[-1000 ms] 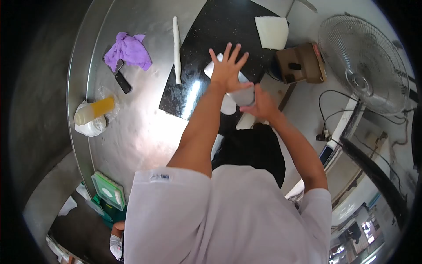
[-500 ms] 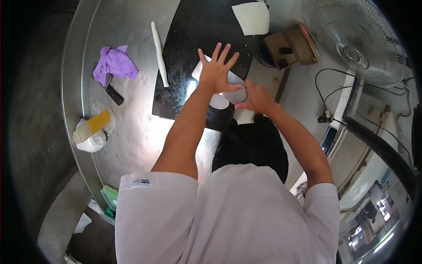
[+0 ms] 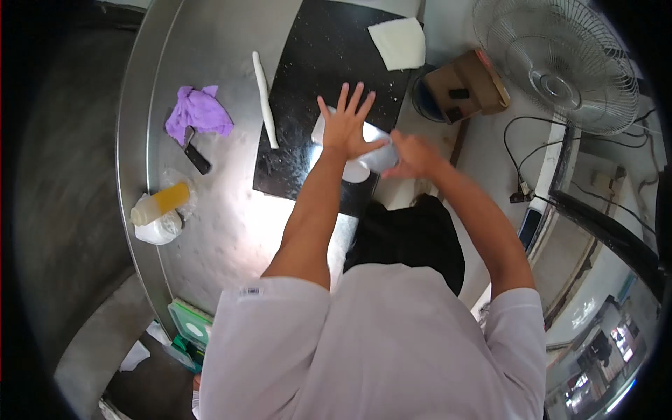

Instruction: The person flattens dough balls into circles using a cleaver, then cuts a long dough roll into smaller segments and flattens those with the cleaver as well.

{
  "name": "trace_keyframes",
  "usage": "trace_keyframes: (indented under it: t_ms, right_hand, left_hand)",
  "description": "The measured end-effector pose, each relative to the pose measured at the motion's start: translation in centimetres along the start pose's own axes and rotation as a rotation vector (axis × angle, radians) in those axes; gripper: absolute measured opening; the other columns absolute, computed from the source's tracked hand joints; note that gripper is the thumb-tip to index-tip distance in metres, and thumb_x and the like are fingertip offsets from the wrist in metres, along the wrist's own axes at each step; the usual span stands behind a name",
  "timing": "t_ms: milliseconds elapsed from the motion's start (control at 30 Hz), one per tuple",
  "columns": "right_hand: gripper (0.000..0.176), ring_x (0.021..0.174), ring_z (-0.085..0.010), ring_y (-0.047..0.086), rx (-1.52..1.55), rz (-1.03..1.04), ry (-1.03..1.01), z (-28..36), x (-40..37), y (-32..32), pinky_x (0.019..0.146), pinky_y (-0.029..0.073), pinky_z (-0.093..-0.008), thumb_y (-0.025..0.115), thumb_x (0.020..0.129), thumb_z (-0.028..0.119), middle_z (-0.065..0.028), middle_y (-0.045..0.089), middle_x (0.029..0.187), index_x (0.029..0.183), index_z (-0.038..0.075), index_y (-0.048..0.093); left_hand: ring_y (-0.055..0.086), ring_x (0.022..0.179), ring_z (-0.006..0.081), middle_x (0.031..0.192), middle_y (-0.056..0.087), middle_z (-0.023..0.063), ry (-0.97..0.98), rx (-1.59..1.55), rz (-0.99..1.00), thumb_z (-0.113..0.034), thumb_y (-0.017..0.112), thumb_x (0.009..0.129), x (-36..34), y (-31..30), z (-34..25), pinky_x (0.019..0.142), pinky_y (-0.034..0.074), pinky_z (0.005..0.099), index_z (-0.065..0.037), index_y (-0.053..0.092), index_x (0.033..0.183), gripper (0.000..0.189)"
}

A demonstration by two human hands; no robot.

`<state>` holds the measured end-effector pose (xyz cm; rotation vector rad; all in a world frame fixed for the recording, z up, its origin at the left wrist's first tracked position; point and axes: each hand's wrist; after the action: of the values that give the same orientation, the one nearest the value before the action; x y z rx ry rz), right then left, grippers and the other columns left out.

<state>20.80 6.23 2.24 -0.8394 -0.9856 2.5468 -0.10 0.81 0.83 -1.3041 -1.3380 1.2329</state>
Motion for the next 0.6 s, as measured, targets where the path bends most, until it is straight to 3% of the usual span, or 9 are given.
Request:
trace_keyframes:
  t_ms: [33, 67, 100, 233, 300, 400, 467, 567, 600]
  right_hand:
    - [0.092, 0.095, -0.0502, 0.067, 0.057, 0.075, 0.023, 0.4, -0.2, 0.1, 0.081, 0.055, -0.0538, 0.091, 0.062, 0.058, -0.0289, 0.069, 0.094, 0.118, -0.001, 0.048]
    - [0.096, 0.096, -0.0518, 0.067, 0.002, -0.047, -0.043, 0.1, -1.5, 2.7, 0.082, 0.054, -0.0565, 0.088, 0.062, 0.063, -0.0305, 0.069, 0.098, 0.12, -0.002, 0.049]
    - [0.094, 0.096, -0.0526, 0.066, 0.046, -0.023, -0.022, -0.2, -3.3, 5.0, 0.082, 0.054, -0.057, 0.087, 0.064, 0.064, -0.0311, 0.068, 0.1, 0.12, -0.002, 0.049]
    - [0.092, 0.098, -0.0528, 0.067, -0.083, -0.16, -0.027, -4.6, -2.9, 6.2, 0.084, 0.054, -0.0556, 0.089, 0.065, 0.056, -0.0322, 0.068, 0.099, 0.124, -0.001, 0.047]
    - [0.087, 0.093, -0.0509, 0.067, 0.007, -0.033, -0.112, -5.1, -0.9, 1.7, 0.078, 0.054, -0.0574, 0.08, 0.072, 0.066, -0.0313, 0.068, 0.098, 0.117, -0.001, 0.047]
    - [0.09, 0.093, -0.0498, 0.068, -0.119, -0.009, -0.174, -3.0, 0.4, -0.9, 0.076, 0.054, -0.0563, 0.083, 0.071, 0.064, -0.0311, 0.069, 0.094, 0.118, -0.001, 0.045]
    - [0.09, 0.093, -0.0517, 0.067, 0.052, 0.084, -0.124, -1.6, 1.7, -1.7, 0.074, 0.055, -0.0548, 0.086, 0.069, 0.062, -0.031, 0.069, 0.091, 0.119, -0.002, 0.045]
    - [0.089, 0.092, -0.0531, 0.067, 0.025, 0.013, -0.108, -1.9, -2.2, 4.1, 0.076, 0.054, -0.0555, 0.087, 0.068, 0.06, -0.0317, 0.068, 0.092, 0.118, -0.001, 0.047]
    - [0.088, 0.091, -0.0532, 0.067, 0.03, -0.042, -0.123, -2.2, -2.2, 4.0, 0.076, 0.054, -0.0558, 0.086, 0.068, 0.061, -0.0313, 0.068, 0.091, 0.117, -0.001, 0.047]
  left_hand:
    - [0.005, 0.158, 0.0388, 0.172, 0.014, 0.0079, 0.05, -0.009, 0.037, -0.084, 0.065, 0.066, -0.8, -0.1, 0.2, 0.113, 0.008, 0.0799, -0.024, 0.037, 0.159, 0.114]
    - [0.004, 0.158, 0.0397, 0.172, 0.012, 0.0094, 0.093, -0.028, 0.092, -0.085, 0.065, 0.066, -2.3, 0.2, 0.0, 0.113, 0.007, 0.0797, -0.024, 0.037, 0.16, 0.115]
    - [0.003, 0.158, 0.0417, 0.172, 0.011, 0.012, 0.119, -0.09, 0.083, -0.084, 0.065, 0.066, -3.6, 1.0, -0.5, 0.112, 0.004, 0.0803, -0.024, 0.038, 0.159, 0.114]
    - [0.015, 0.156, 0.0405, 0.168, 0.026, 0.0112, 0.086, -0.1, 0.011, -0.081, 0.065, 0.068, -2.0, 1.4, -2.4, 0.106, 0.004, 0.0863, -0.025, 0.04, 0.157, 0.108]
    - [0.02, 0.154, 0.0385, 0.166, 0.03, 0.0095, -0.008, -0.06, -0.024, -0.082, 0.064, 0.07, -0.5, 1.1, -2.7, 0.108, 0.005, 0.0855, -0.027, 0.036, 0.159, 0.108]
    - [0.019, 0.155, 0.0385, 0.166, 0.03, 0.0086, -0.076, -0.108, -0.17, -0.084, 0.064, 0.07, 0.4, 1.9, -0.9, 0.11, 0.006, 0.083, -0.028, 0.033, 0.16, 0.111]
    - [0.015, 0.156, 0.0402, 0.168, 0.025, 0.0116, -0.063, -0.043, -0.12, -0.087, 0.064, 0.069, 0.7, 1.4, 0.1, 0.113, 0.006, 0.0806, -0.03, 0.031, 0.161, 0.113]
    - [0.006, 0.157, 0.0461, 0.171, 0.013, 0.0185, 0.068, -0.103, 0.006, -0.086, 0.064, 0.066, -3.4, 2.3, -0.9, 0.111, 0.004, 0.0816, -0.032, 0.035, 0.16, 0.112]
    - [0.008, 0.156, 0.0471, 0.17, 0.018, 0.0171, 0.072, -0.109, 0.013, -0.087, 0.063, 0.066, -3.2, 2.1, -1.5, 0.108, 0.003, 0.084, -0.031, 0.038, 0.159, 0.111]
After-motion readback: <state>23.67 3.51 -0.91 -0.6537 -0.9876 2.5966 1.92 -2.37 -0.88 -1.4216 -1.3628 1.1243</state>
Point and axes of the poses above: each hand's wrist, its own x-axis towards the middle knuckle, its own y-axis out of the palm, z = x × y
